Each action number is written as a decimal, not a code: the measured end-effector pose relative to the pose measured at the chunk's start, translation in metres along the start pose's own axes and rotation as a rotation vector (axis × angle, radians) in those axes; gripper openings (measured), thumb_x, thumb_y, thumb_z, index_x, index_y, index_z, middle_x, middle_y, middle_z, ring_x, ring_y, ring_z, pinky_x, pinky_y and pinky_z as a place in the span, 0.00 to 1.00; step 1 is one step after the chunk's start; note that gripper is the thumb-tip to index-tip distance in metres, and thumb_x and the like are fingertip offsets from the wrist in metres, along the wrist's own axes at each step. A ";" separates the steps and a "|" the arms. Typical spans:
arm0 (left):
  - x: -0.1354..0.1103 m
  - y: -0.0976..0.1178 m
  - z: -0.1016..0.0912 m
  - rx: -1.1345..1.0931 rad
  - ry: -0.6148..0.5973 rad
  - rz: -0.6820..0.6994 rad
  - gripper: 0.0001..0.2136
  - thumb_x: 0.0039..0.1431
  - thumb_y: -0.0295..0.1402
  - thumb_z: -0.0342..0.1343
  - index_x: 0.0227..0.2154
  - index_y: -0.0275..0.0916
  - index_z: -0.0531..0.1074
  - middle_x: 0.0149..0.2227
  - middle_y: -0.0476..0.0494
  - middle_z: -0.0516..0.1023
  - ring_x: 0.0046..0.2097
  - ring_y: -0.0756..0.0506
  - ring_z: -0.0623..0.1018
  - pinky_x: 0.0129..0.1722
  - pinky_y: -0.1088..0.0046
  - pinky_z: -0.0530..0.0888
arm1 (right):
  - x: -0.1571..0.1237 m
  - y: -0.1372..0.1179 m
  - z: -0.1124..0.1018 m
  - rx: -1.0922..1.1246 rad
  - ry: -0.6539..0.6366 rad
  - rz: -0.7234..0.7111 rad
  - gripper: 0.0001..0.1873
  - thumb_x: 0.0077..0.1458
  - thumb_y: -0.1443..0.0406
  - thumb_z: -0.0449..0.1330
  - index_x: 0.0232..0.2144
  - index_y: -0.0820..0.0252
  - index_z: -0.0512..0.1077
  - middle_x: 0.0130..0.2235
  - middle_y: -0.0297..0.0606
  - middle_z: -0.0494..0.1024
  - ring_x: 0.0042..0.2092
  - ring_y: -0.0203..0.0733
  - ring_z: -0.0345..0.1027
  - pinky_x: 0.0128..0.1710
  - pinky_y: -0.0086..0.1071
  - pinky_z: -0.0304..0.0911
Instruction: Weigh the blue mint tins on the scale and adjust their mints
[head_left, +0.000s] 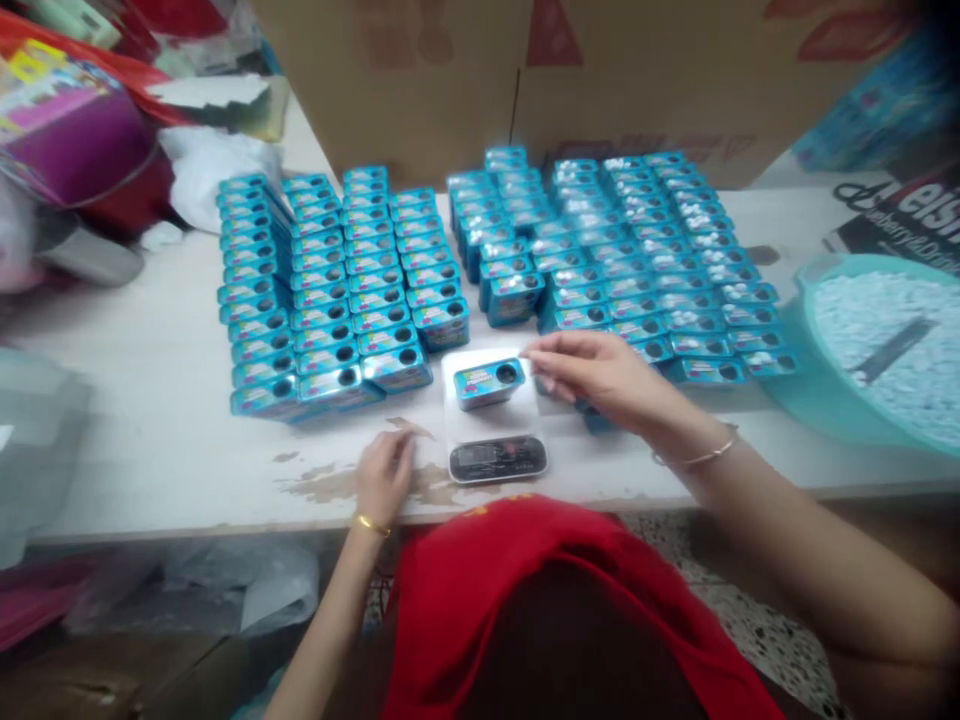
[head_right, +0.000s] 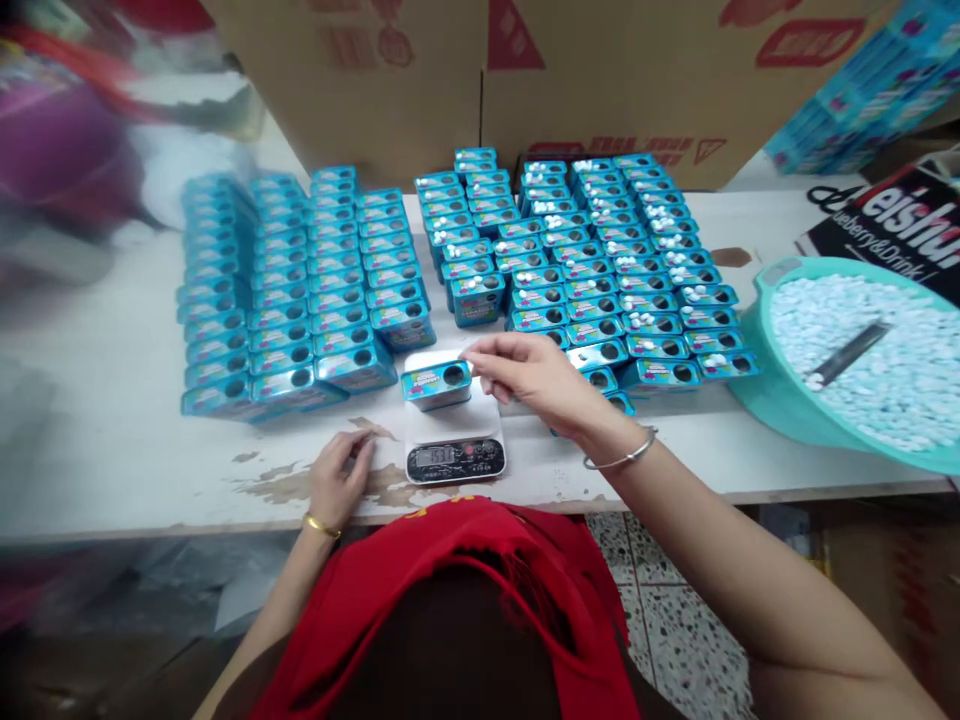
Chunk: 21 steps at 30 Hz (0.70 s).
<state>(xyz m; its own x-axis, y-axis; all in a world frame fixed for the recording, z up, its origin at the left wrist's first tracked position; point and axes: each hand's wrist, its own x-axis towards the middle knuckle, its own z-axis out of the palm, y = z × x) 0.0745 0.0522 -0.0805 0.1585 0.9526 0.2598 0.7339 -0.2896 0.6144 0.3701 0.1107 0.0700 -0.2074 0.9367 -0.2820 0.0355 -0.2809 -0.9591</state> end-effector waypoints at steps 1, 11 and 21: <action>0.000 -0.001 0.001 -0.007 0.002 0.000 0.09 0.63 0.34 0.50 0.41 0.37 0.71 0.32 0.45 0.73 0.33 0.48 0.71 0.36 0.70 0.69 | -0.004 0.003 -0.003 0.140 0.020 0.059 0.12 0.52 0.61 0.65 0.36 0.63 0.75 0.29 0.35 0.72 0.26 0.28 0.60 0.22 0.23 0.56; 0.000 0.000 0.002 -0.005 0.002 -0.021 0.09 0.62 0.33 0.50 0.41 0.37 0.72 0.31 0.46 0.72 0.32 0.49 0.71 0.36 0.71 0.68 | -0.048 0.028 -0.013 0.510 0.104 0.237 0.10 0.57 0.66 0.60 0.41 0.62 0.75 0.37 0.39 0.73 0.35 0.31 0.67 0.32 0.21 0.65; 0.002 0.002 0.001 -0.024 0.006 -0.018 0.08 0.62 0.32 0.51 0.41 0.37 0.71 0.31 0.46 0.73 0.32 0.49 0.71 0.35 0.71 0.69 | -0.049 0.038 0.001 0.405 0.040 0.222 0.10 0.58 0.60 0.60 0.34 0.62 0.70 0.27 0.34 0.71 0.23 0.27 0.59 0.19 0.21 0.48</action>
<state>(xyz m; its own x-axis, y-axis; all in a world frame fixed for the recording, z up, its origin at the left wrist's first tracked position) 0.0768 0.0533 -0.0798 0.1408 0.9572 0.2528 0.7208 -0.2742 0.6366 0.3812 0.0537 0.0478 -0.1998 0.8499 -0.4875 -0.3118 -0.5268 -0.7907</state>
